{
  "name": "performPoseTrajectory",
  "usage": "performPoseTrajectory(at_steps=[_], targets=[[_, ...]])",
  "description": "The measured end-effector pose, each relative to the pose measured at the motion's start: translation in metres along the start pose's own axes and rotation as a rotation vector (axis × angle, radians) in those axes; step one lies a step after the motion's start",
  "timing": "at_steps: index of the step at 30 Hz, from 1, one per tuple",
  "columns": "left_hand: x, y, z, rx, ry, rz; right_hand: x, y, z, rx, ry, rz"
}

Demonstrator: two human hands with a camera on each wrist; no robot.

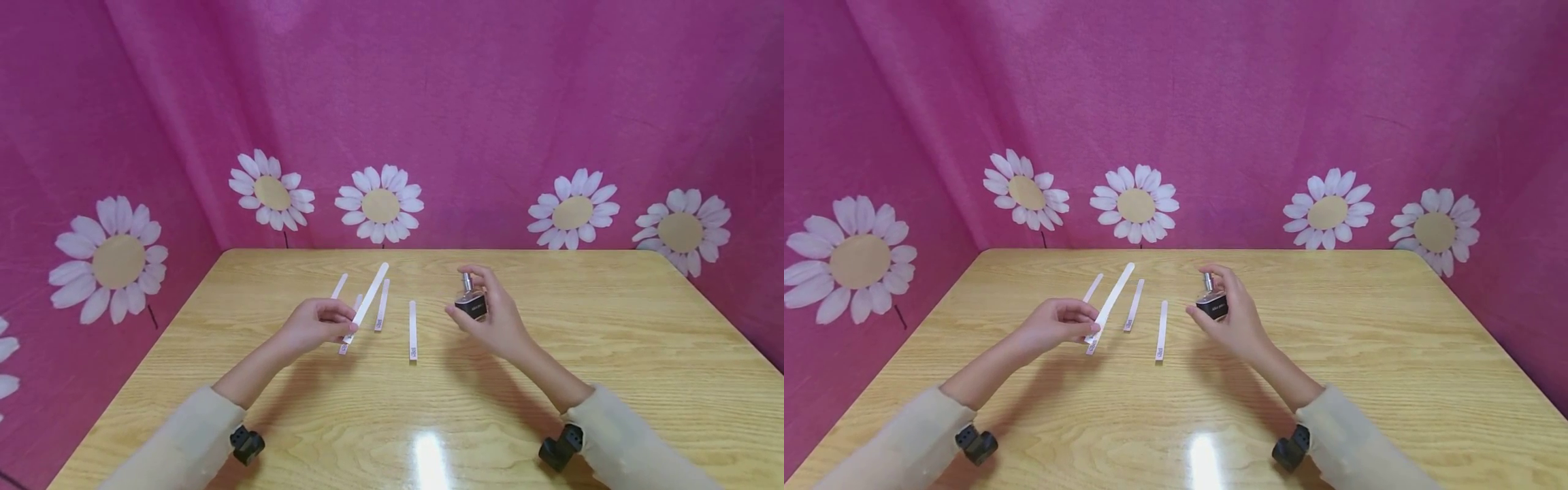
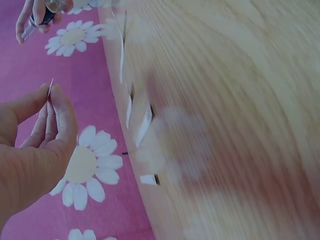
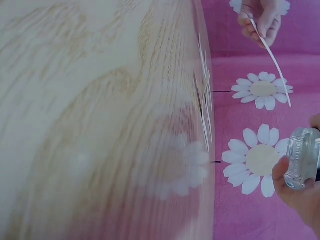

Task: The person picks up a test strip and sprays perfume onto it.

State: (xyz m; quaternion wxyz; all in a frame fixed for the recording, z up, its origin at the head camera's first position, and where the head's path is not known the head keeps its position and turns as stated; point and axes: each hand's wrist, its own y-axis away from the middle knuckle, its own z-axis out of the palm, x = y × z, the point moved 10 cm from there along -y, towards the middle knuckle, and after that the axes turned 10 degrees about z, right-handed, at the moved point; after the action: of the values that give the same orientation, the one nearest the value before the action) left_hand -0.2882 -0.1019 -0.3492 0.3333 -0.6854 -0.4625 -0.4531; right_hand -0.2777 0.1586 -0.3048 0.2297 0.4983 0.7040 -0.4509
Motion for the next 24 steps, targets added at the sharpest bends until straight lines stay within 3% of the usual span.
performPoseTrajectory(at_steps=[10, 24], targets=[[-0.016, 0.002, -0.023, 0.058, -0.006, -0.044, 0.011, 0.000, -0.001, -0.056, -0.114, 0.030], [-0.033, 0.002, -0.052, 0.103, -0.014, -0.058, 0.011, -0.002, 0.000, -0.064, -0.045, 0.037]])
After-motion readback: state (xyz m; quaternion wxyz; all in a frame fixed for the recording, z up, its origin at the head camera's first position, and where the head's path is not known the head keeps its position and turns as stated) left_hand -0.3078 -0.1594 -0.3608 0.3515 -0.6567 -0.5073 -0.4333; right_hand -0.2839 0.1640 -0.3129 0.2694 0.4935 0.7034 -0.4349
